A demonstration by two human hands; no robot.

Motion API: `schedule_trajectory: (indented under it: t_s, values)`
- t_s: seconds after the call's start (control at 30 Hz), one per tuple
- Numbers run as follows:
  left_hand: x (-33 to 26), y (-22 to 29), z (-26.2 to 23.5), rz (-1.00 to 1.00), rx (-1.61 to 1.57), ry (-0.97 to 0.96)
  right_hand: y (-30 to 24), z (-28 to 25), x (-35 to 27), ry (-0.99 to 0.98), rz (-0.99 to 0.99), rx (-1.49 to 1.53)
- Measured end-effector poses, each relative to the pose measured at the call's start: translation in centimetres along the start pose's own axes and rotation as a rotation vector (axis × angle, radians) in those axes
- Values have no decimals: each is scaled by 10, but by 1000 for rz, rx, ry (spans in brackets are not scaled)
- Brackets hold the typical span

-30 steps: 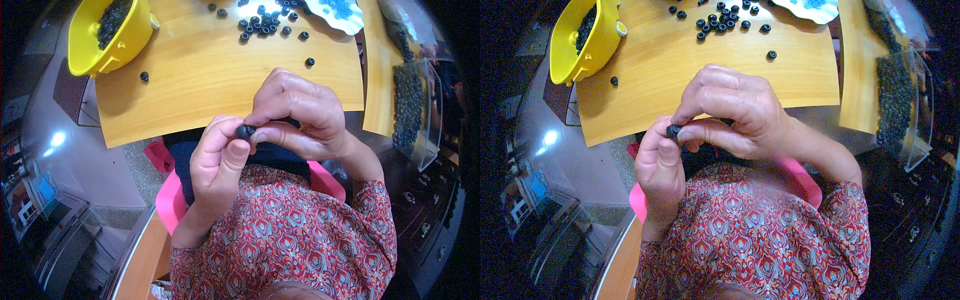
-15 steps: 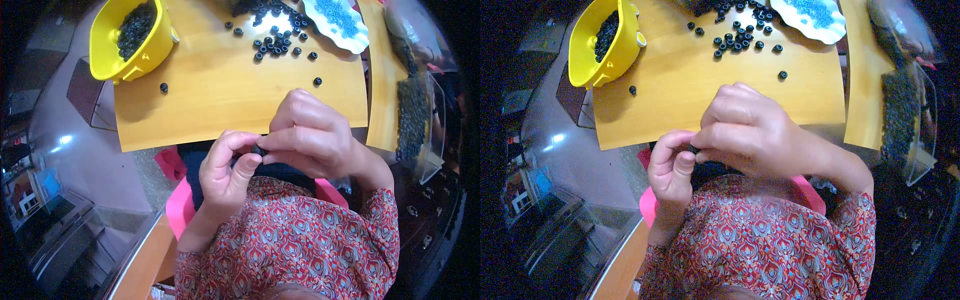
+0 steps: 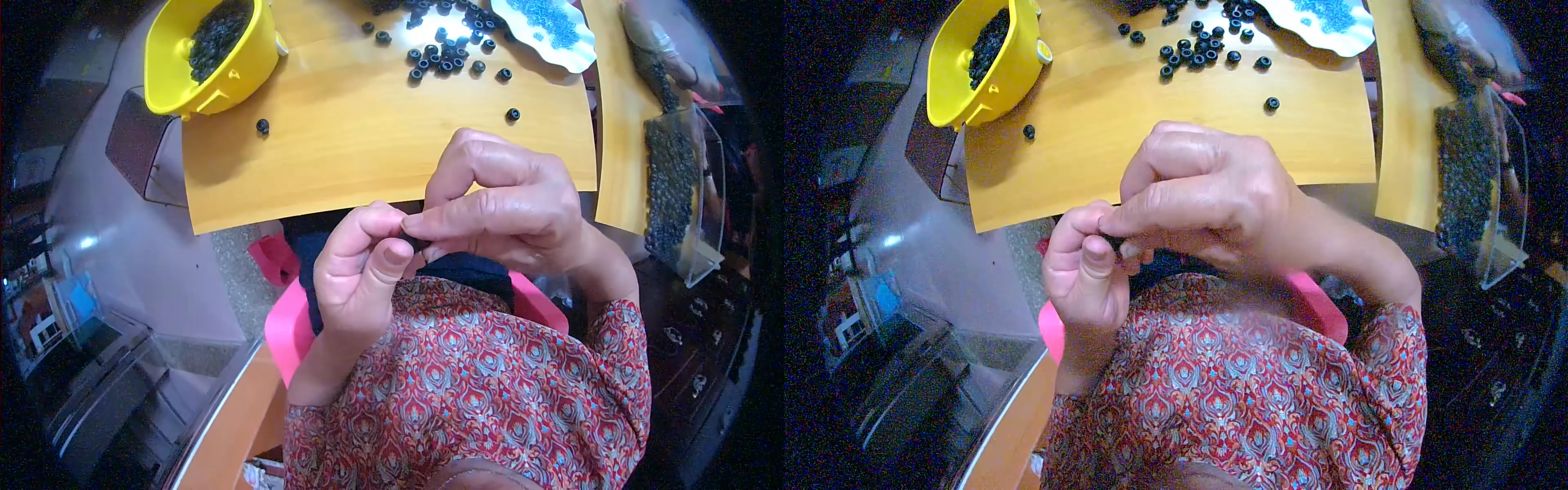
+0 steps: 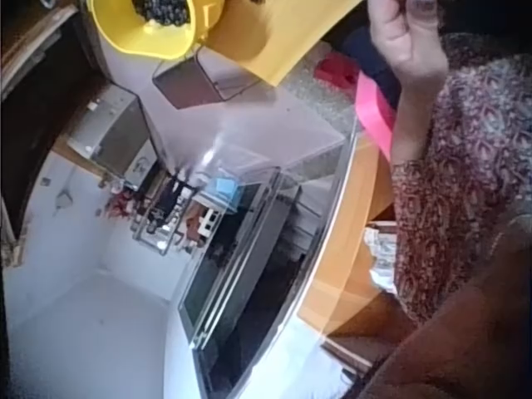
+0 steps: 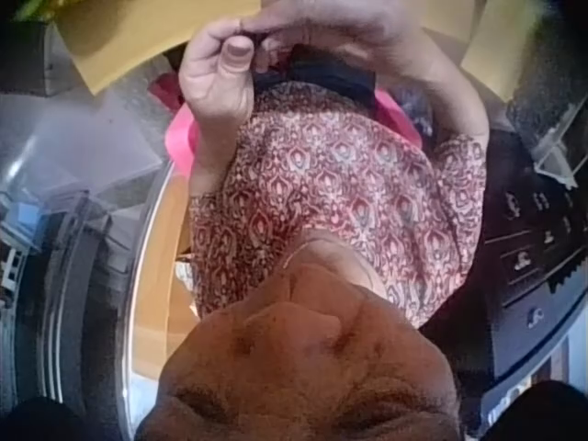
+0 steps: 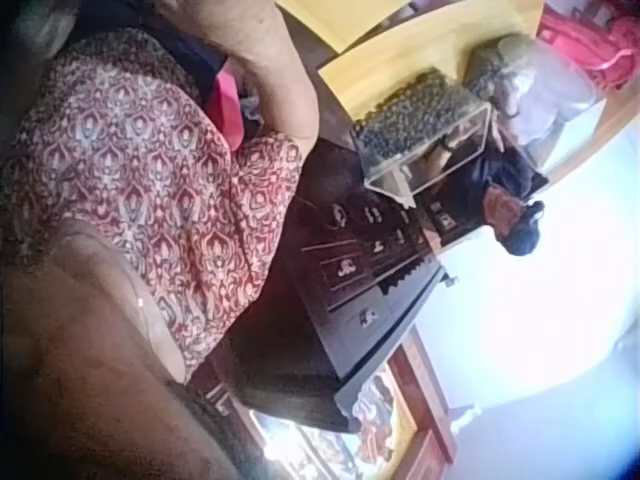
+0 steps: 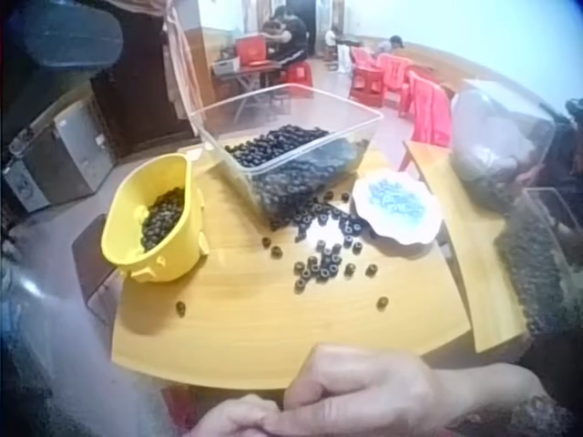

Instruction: Assembling small hardware components by hand at a workbench.

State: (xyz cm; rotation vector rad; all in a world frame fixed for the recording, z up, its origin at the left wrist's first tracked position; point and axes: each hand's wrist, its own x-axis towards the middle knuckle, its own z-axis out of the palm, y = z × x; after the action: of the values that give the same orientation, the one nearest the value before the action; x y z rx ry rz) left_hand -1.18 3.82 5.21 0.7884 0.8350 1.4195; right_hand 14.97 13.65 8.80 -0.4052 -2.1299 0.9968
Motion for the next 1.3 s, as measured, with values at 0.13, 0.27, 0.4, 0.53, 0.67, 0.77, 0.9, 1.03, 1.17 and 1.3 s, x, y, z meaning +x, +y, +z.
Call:
schedule_trajectory:
  t_s: [0.13, 0.27, 0.4, 0.53, 0.67, 0.77, 0.9, 1.03, 1.17, 1.3]
  values:
    - [-4, -2, 4, -123, -134, 64, 4, 3, -3, -23, 50, 84]
    - [-6, -4, 8, -171, -313, 85, 8, 9, -9, 33, 121, 261]
    - [-4, -7, 5, -87, -139, 80, 4, 7, -6, 31, 24, 57]
    - [-3, -4, 10, -59, -40, 128, -2, 4, 0, 27, 16, -30]
    - [-1, -6, 5, -89, 20, 123, -5, 1, 1, 35, 1, -93]
    - [0, -3, 6, -96, -2, 98, -2, -4, 2, -50, -77, -128]
    - [-1, -4, 8, -145, -249, 52, 1, 0, 0, -8, -60, -93]
    - [-2, -4, 15, -172, -299, 134, 3, 8, -6, 33, 19, 43]
    - [-5, -12, 3, 63, 97, 115, 0, 13, -9, 74, 35, 46]
    - [-4, -15, 6, 163, 162, 132, 0, 8, -10, 44, 85, 84]
